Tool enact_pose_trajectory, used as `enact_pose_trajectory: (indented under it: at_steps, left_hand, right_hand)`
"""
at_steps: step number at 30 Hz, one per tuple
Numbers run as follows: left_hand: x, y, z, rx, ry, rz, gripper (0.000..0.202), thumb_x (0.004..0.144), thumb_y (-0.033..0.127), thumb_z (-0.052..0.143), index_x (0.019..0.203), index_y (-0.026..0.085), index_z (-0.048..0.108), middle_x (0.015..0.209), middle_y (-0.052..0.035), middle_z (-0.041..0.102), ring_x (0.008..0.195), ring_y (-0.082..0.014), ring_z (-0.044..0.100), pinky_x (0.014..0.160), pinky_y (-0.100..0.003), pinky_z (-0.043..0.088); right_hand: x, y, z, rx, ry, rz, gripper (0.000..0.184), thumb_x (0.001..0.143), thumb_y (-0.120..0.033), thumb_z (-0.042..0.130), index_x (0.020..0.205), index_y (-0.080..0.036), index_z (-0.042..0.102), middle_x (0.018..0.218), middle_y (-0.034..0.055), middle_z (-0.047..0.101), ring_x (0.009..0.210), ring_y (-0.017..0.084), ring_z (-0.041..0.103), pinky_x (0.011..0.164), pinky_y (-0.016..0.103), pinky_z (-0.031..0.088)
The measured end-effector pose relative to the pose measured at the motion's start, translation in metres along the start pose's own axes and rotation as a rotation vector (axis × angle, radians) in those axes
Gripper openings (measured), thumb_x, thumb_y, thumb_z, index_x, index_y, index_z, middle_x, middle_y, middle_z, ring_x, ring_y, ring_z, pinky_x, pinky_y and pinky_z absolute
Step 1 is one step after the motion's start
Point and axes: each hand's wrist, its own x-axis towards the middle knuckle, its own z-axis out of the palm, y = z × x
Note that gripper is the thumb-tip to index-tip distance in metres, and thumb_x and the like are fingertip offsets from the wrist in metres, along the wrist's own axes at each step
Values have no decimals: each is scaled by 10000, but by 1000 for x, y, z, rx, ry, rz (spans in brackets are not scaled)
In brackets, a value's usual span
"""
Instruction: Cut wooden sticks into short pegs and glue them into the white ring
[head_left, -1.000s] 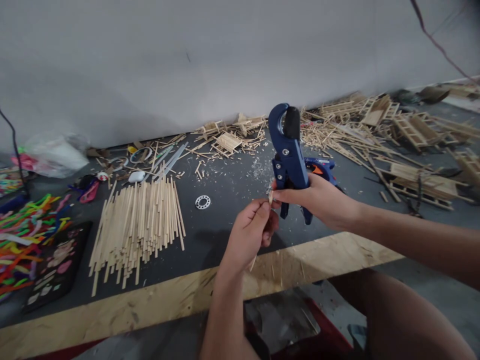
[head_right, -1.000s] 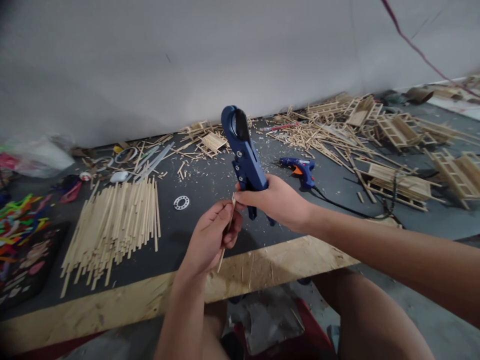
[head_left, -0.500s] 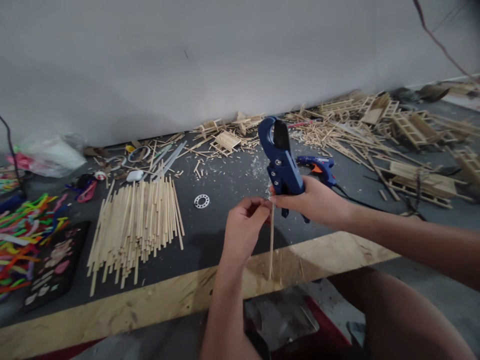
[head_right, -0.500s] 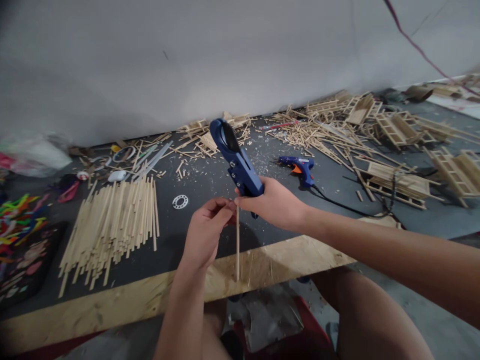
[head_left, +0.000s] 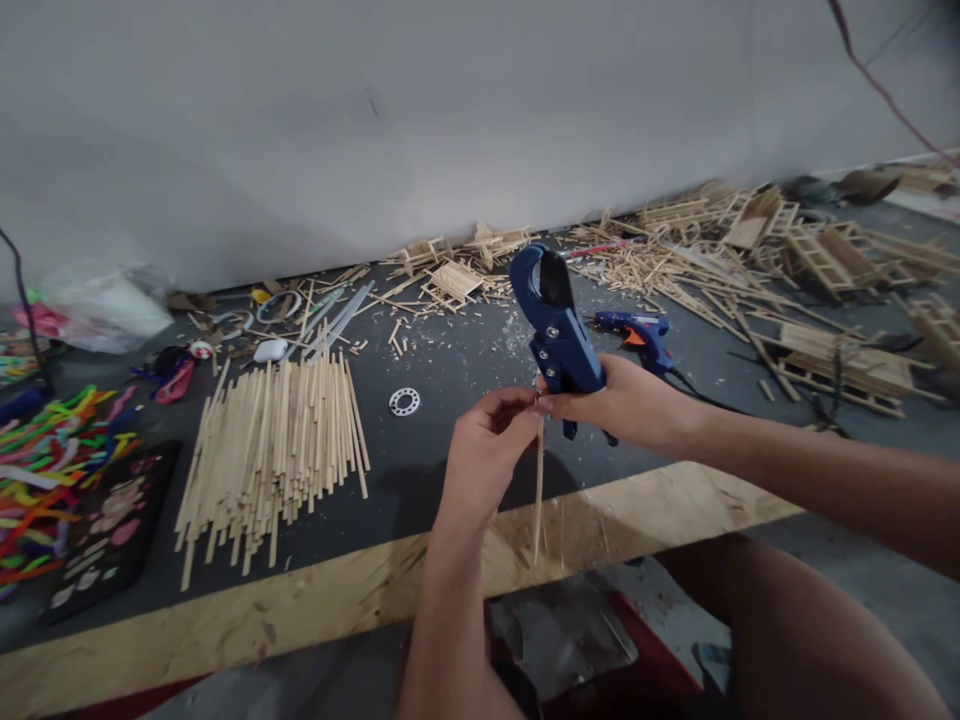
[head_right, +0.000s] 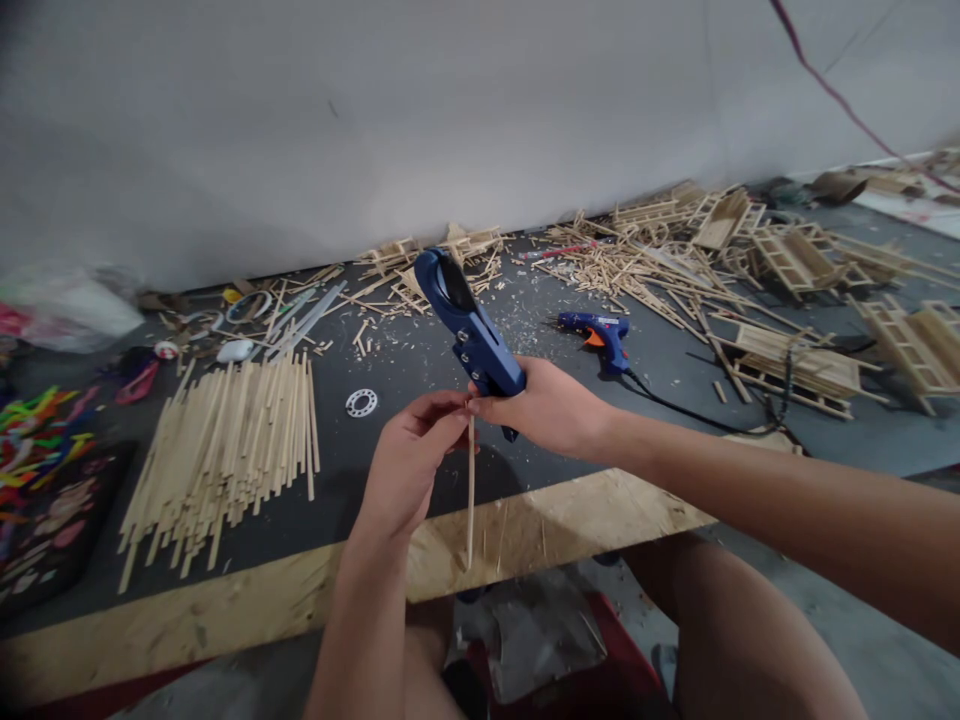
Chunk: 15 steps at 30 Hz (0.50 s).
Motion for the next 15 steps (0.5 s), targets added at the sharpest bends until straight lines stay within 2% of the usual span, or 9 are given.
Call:
enact_pose_trajectory:
  at_steps: [3, 6, 15]
  left_hand:
    - [-1, -1, -3, 70, -23, 63, 220, 682, 248, 698, 881, 166, 656, 788, -21, 643, 698, -110, 562, 644, -234, 464]
    - [-2, -1, -4, 111, 6, 87, 209, 689, 265, 701, 877, 176, 679, 810, -32, 675, 725, -117, 579, 675, -237, 465]
    - [-3, -1, 3, 291, 98, 128, 156, 743, 319, 628, 796, 180, 674, 686, -1, 639, 618, -109, 536, 587, -222, 414]
  right_hand:
    - [1, 1, 0, 25, -5, 16, 272, 673, -424, 677, 866, -233, 653, 733, 7, 631, 646, 161, 551, 571, 273, 433]
    - [2, 3, 0, 51, -2, 26, 277, 675, -440, 681, 870, -245, 653, 728, 11, 633, 648, 170, 561, 573, 282, 441]
    - [3, 5, -2, 33, 53, 50, 271, 666, -406, 688, 874, -235, 673, 720, 17, 633, 634, 169, 554, 515, 275, 419]
